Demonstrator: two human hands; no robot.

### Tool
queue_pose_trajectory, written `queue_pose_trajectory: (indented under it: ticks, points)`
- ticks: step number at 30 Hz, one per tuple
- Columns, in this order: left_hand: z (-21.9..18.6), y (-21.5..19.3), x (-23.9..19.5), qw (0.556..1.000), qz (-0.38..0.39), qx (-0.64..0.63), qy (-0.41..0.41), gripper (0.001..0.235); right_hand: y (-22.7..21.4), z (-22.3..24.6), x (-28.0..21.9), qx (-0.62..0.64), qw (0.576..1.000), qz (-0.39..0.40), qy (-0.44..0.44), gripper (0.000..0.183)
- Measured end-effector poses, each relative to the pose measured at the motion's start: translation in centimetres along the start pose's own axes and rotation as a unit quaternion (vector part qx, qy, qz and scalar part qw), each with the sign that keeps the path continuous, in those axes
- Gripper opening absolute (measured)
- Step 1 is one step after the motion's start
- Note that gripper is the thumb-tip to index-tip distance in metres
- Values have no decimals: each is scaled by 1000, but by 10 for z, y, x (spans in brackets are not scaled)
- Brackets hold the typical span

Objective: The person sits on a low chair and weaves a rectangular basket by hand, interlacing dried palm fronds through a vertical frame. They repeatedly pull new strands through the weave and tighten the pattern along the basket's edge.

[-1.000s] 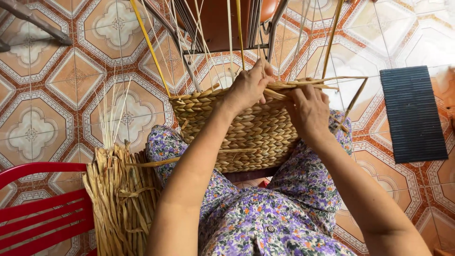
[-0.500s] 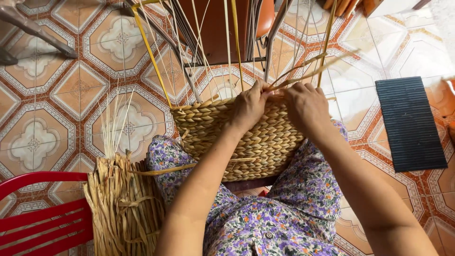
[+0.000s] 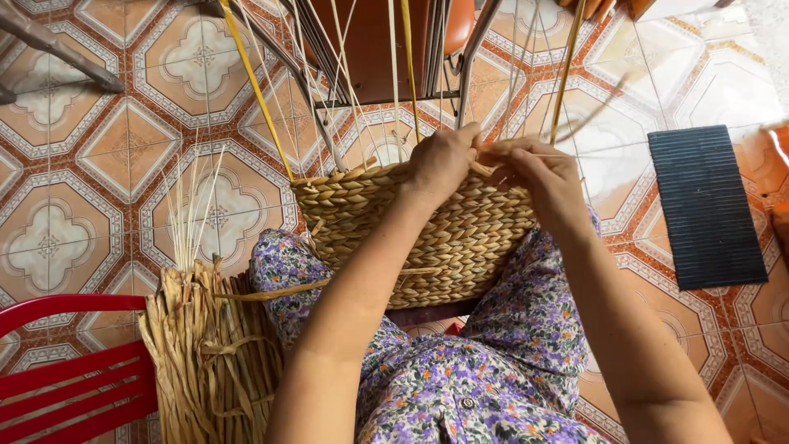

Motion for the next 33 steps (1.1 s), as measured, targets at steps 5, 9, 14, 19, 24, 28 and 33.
queue_pose_trajectory:
  ticks: [5, 9, 14, 19, 24, 28, 33]
  points:
    - [-2, -7, -9, 993, 28, -102, -45, 12, 22, 56, -5, -694, 687, -27, -213, 39]
    - [-33, -35, -8, 986, 62, -147, -51, 18, -2, 28, 9, -746, 646, -26, -156, 34]
    - [-12, -24, -16, 975, -13, -188, -119, 31, -15, 16, 12, -747, 643, -56, -158, 15]
    - [-24, -30, -45, 968, -206, -146, 2, 27, 9, 24, -30, -734, 608, -126, -276, 22]
    - [-45, -25, -25, 963, -240, -26, 117, 38, 18, -10, -28, -775, 575, -127, -229, 17]
    - [-35, -35, -3, 967, 53, -178, -175, 18, 2, -9, -20, -732, 657, 12, -181, 14]
    - [-38, -42, 3, 954, 163, -168, -189, 16, 4, 37, -12, -769, 600, -37, -218, 20]
Point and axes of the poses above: each hand's wrist, its own x-axis towards the middle knuckle, its own y-axis out of the palm, z = x × y, the point moved 4 cm from there along x, towards the middle knuckle, and after that the axes turned 8 degrees about -x, right-handed, at the moved point
